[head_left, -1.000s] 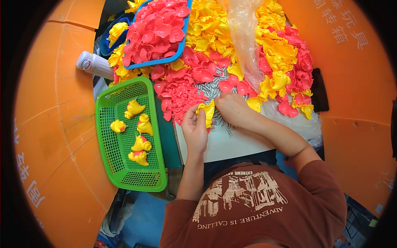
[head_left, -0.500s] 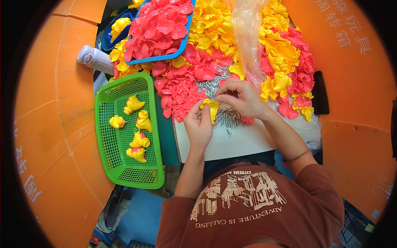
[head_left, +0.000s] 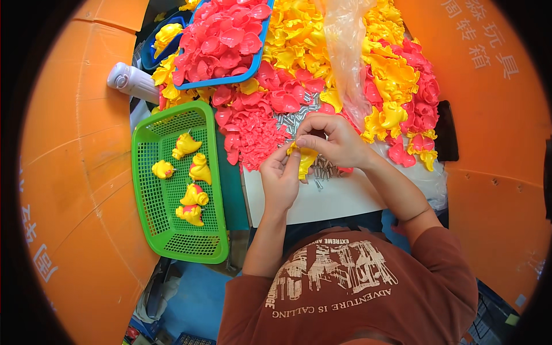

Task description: Assembling small plastic ducks by layering and attaching colorful paper petals to their bases.

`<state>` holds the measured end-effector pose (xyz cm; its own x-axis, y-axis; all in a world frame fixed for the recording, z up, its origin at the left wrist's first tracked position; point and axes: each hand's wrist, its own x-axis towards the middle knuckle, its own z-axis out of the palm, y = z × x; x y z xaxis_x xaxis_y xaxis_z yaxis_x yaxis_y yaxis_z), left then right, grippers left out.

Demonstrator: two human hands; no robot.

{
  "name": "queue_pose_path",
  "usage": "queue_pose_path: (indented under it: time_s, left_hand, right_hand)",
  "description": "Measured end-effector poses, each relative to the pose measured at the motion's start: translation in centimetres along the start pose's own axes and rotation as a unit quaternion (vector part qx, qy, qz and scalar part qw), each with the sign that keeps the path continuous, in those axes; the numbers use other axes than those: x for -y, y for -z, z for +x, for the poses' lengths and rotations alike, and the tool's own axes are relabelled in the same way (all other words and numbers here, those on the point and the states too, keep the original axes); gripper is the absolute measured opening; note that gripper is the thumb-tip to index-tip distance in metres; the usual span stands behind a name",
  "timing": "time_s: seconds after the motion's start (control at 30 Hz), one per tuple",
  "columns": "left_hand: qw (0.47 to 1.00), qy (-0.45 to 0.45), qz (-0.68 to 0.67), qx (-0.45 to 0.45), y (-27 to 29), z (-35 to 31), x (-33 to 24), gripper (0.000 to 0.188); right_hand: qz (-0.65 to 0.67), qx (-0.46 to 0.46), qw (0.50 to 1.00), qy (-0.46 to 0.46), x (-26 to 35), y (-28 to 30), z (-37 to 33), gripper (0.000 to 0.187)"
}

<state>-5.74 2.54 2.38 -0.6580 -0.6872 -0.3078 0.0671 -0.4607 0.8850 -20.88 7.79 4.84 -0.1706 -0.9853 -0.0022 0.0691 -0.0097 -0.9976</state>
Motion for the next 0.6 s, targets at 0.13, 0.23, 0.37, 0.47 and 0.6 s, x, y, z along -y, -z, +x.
queue_pose_path:
  time_s: [0.13,0.23,0.37,0.47,0.6]
  left_hand:
    - [1.0,0.0,0.014,-0.007,0.5,-0.2,-0.1,0.024]
    - [1.0,-0.006,0.02,0.001,0.9,-0.3,-0.1,0.024]
    - [1.0,0.009,0.025,0.015,1.0,-0.6,-0.4,0.023]
    - [0.998,-0.031,0.049,-0.003,0.9,-1.2,-0.5,0.023]
    - [0.998,-0.037,0.046,-0.016,1.8,-2.0,0.3,0.023]
  right_hand:
    - [-0.182,0.006,0.981,0.062,0.6,-0.1,0.3,0.011]
    - [-0.167,0.009,0.985,0.044,0.3,-0.4,0.4,0.012]
    - [-0.075,0.011,0.997,-0.035,0.1,-0.8,0.8,0.012]
    - [-0.159,0.034,0.987,-0.012,0.4,-1.2,1.1,0.013]
    - [-0.108,0.065,0.992,-0.002,-1.0,-2.0,1.4,0.012]
